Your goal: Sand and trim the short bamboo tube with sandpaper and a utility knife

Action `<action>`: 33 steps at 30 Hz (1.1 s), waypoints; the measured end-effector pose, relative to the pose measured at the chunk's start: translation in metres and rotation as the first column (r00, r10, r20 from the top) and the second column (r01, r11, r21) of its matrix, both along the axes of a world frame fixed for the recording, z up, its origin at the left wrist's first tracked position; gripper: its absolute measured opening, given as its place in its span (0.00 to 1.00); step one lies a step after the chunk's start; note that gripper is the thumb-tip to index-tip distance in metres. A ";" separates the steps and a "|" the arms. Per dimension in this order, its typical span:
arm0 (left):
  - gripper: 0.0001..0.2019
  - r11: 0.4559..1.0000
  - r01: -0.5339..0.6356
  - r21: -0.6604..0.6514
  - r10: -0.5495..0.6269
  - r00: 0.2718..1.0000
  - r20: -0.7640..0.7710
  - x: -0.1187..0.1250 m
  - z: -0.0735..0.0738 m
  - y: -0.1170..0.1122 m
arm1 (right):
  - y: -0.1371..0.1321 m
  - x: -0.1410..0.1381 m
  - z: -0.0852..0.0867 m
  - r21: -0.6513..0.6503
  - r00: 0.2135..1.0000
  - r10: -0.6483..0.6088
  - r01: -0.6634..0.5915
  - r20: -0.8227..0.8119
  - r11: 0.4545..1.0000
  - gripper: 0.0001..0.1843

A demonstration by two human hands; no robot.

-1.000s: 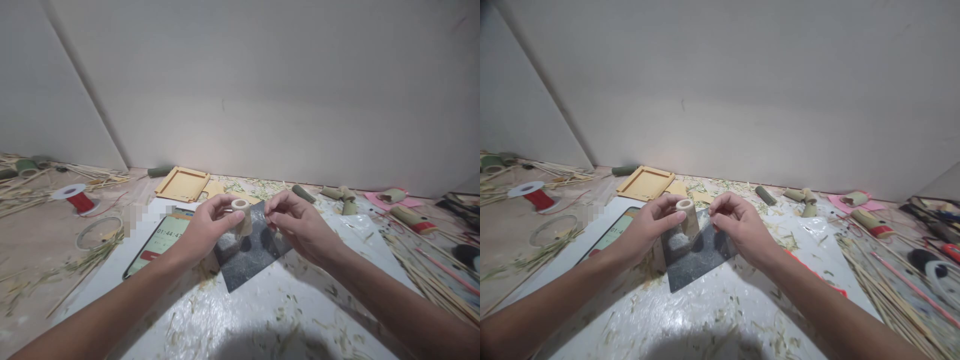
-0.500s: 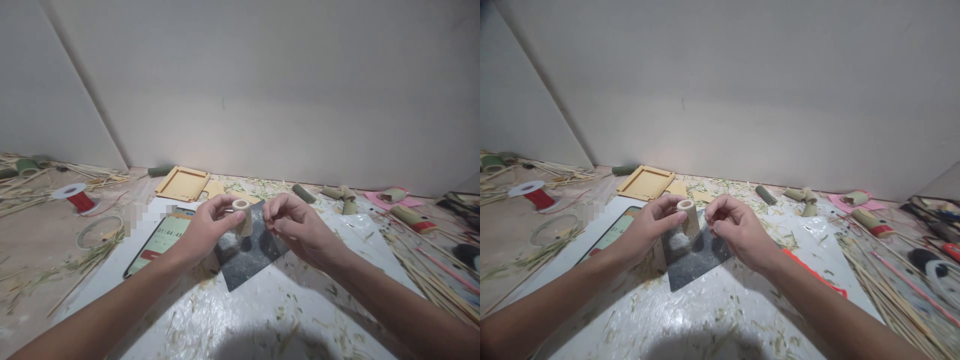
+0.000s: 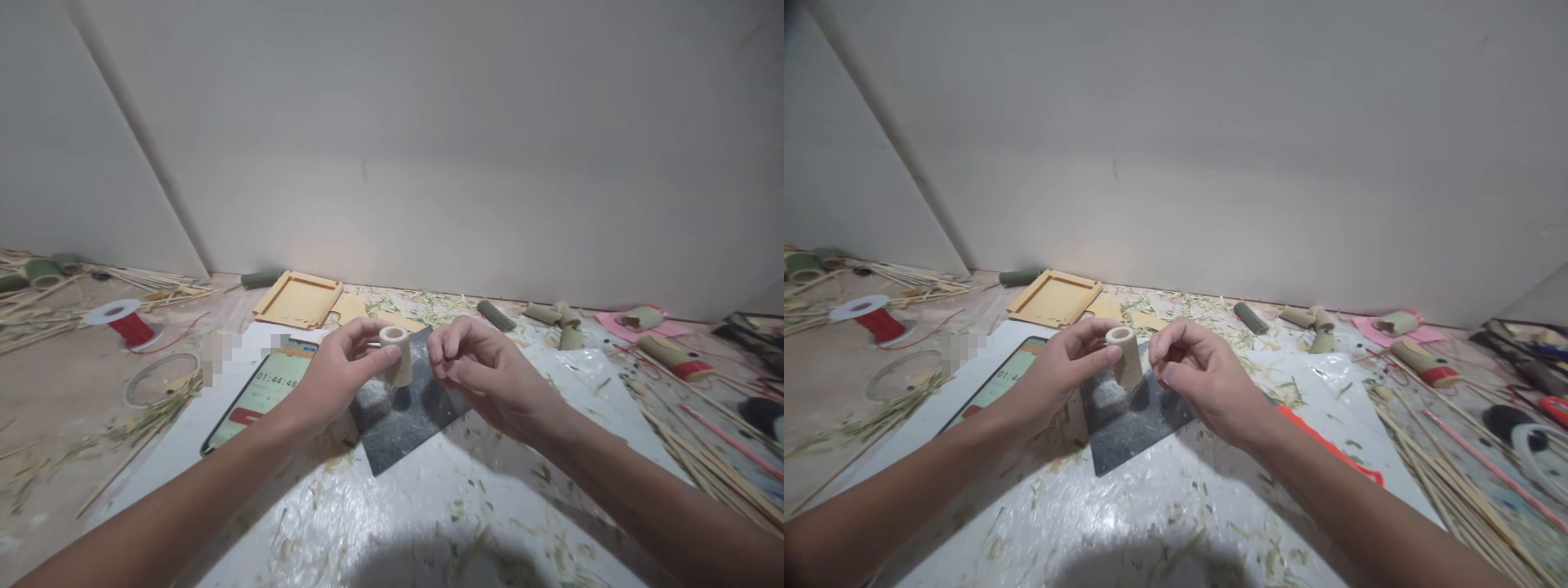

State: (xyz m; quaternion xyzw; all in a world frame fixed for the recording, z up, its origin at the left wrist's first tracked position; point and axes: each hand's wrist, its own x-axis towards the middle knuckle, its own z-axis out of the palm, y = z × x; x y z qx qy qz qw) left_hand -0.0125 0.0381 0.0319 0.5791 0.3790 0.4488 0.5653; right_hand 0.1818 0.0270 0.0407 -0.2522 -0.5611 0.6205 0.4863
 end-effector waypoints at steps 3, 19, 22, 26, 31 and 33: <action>0.13 1.000 -0.008 -0.008 0.008 1.000 -0.005 0.000 0.000 -0.001 | -0.001 0.000 0.001 -0.008 1.000 0.009 -0.009 -0.007 1.000 0.06; 0.13 1.000 0.004 0.008 -0.004 1.000 -0.015 -0.002 0.000 0.000 | -0.005 0.003 0.006 -0.251 0.944 0.228 -0.287 -0.240 0.924 0.07; 0.13 1.000 0.008 0.008 -0.008 1.000 -0.018 -0.002 0.000 0.000 | -0.005 0.002 0.006 -0.261 0.937 0.237 -0.304 -0.257 0.916 0.06; 0.13 1.000 -0.001 0.004 0.001 1.000 -0.020 -0.001 0.000 -0.001 | -0.006 0.002 0.006 -0.270 0.929 0.246 -0.321 -0.277 0.908 0.06; 0.14 1.000 0.003 0.011 -0.003 0.999 -0.032 -0.002 0.000 -0.001 | -0.005 0.002 0.006 -0.245 0.931 0.247 -0.313 -0.268 0.917 0.04; 0.14 1.000 0.003 0.011 -0.003 1.000 -0.031 -0.002 0.000 -0.001 | -0.005 0.002 0.006 -0.228 0.938 0.241 -0.298 -0.250 0.927 0.04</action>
